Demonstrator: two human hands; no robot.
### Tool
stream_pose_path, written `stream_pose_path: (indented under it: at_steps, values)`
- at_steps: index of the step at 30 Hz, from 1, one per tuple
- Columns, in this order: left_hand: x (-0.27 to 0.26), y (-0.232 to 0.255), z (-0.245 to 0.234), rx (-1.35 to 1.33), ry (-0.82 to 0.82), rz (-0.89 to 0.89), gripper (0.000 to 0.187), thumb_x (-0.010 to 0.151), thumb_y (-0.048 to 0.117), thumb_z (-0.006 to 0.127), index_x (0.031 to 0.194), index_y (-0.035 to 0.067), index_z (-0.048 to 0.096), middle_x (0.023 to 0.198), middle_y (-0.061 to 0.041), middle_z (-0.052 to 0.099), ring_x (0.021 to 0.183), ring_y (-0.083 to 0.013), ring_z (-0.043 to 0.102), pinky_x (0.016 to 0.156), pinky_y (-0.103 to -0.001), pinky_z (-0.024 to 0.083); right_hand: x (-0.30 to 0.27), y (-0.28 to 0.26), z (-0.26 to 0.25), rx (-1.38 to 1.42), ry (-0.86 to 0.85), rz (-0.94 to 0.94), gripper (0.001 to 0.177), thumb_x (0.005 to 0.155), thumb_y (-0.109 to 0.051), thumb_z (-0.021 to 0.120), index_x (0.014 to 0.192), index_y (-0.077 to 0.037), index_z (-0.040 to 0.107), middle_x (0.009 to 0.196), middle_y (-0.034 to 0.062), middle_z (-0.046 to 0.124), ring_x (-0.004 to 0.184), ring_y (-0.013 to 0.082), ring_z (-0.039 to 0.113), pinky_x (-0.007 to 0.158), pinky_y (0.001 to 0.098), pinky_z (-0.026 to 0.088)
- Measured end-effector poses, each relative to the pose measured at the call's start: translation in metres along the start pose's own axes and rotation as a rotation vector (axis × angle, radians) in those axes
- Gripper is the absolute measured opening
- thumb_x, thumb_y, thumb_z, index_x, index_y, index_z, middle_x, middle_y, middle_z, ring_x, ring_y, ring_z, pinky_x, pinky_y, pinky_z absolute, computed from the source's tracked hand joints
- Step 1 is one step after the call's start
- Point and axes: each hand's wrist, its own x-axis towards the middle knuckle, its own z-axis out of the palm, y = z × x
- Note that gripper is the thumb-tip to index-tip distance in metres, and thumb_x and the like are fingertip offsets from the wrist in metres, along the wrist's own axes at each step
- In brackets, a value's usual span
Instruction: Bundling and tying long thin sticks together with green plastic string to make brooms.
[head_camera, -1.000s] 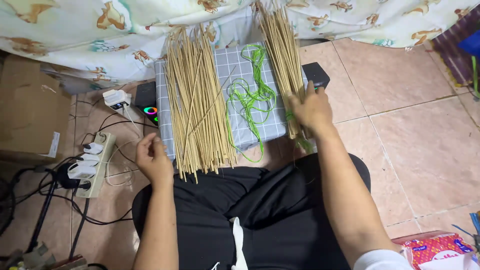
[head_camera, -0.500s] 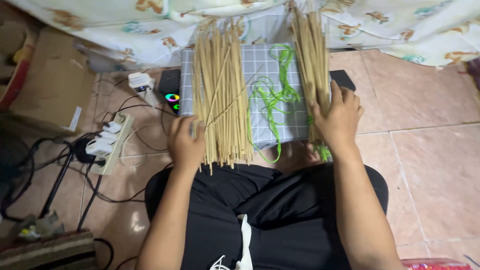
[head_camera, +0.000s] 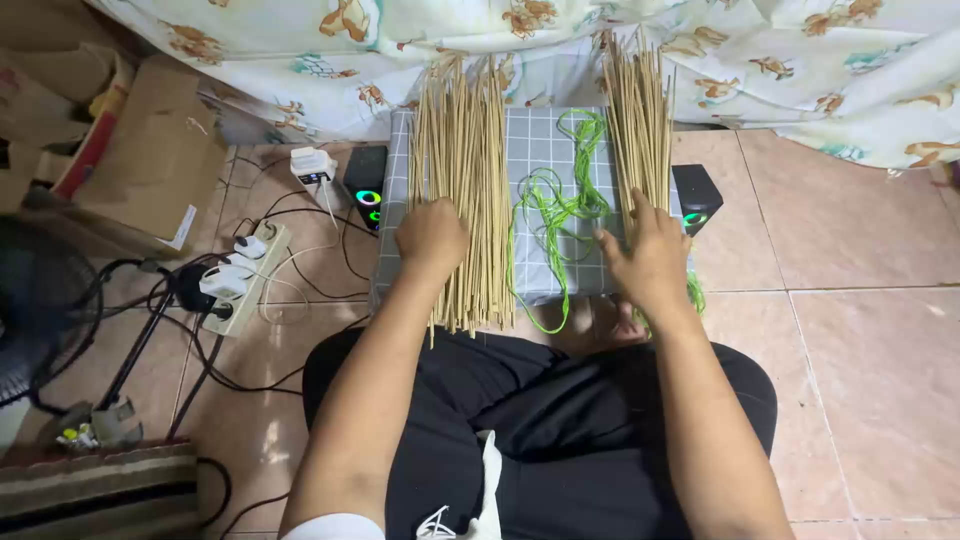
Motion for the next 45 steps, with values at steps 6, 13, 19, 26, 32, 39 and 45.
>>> stream_pose_path:
  at_steps: [6,13,19,26,32,39,45]
  values:
    - [-0.006,0.004,-0.013,-0.075,-0.096,-0.038,0.024,0.086,0.015,0.062,0.092,-0.005,0.075,0.082,-0.028,0.07,0.087,-0.0515,0.072,0.069,-0.063,0.058,0.0,0.002,-0.003,0.042,-0.034,-0.002,0.071,0.093,-0.042,0.076,0.149,-0.006,0.052,0.114,0.0127,0.065,0.112,0.036,0.06,0.095,0.0546,0.042]
    - [-0.019,0.013,-0.048,-0.144,-0.067,-0.072,0.03,0.092,0.021,0.059,0.103,-0.002,0.075,0.094,-0.027,0.071,0.099,-0.0501,0.07,0.082,-0.061,0.057,0.0,-0.006,-0.008,0.052,-0.056,0.031,0.069,0.092,-0.042,0.077,0.149,-0.009,0.054,0.114,0.0098,0.067,0.113,0.0328,0.061,0.097,0.0514,0.041]
    - [0.016,-0.036,-0.028,-0.291,-0.049,-0.281,0.043,0.083,0.035,0.06,0.116,0.011,0.073,0.114,-0.018,0.072,0.115,-0.0439,0.066,0.094,-0.056,0.055,-0.004,-0.014,-0.008,0.012,0.054,-0.072,0.063,0.091,-0.034,0.079,0.143,-0.005,0.059,0.114,0.0146,0.064,0.111,0.0383,0.06,0.09,0.0522,0.044]
    - [0.015,-0.01,-0.049,-0.347,-0.134,-0.396,0.063,0.079,0.018,0.065,0.136,-0.009,0.053,0.129,-0.027,0.064,0.124,-0.0453,0.061,0.1,-0.056,0.052,-0.047,-0.095,0.014,0.13,0.08,-0.384,0.038,0.089,-0.034,0.072,0.123,-0.017,0.067,0.109,0.0077,0.057,0.099,0.0326,0.058,0.083,0.0452,0.047]
    - [0.047,-0.016,-0.014,-0.28,-0.149,-0.41,0.068,0.076,0.013,0.068,0.138,-0.009,0.051,0.118,-0.026,0.067,0.115,-0.0478,0.065,0.091,-0.063,0.054,-0.048,-0.13,0.037,0.104,-0.321,-0.412,0.064,0.106,-0.058,0.039,0.152,-0.014,0.047,0.153,0.0249,0.04,0.147,0.0529,0.025,0.118,0.0669,0.016]
    - [0.037,-0.001,-0.018,-0.287,-0.123,-0.361,0.057,0.079,0.005,0.067,0.132,-0.013,0.054,0.11,-0.032,0.066,0.107,-0.0513,0.068,0.084,-0.06,0.059,-0.045,-0.124,0.038,0.16,-0.387,-0.381,0.066,0.105,-0.061,0.032,0.15,-0.015,0.05,0.158,0.0237,0.037,0.148,0.0468,0.032,0.12,0.0659,0.01]
    - [0.037,0.004,-0.012,-0.268,-0.115,-0.338,0.052,0.081,0.006,0.065,0.128,-0.014,0.056,0.107,-0.031,0.066,0.103,-0.0509,0.069,0.081,-0.06,0.059,-0.044,-0.121,0.045,0.152,-0.395,-0.38,0.068,0.104,-0.063,0.036,0.152,-0.016,0.047,0.16,0.0219,0.036,0.149,0.0421,0.032,0.121,0.0653,0.01]
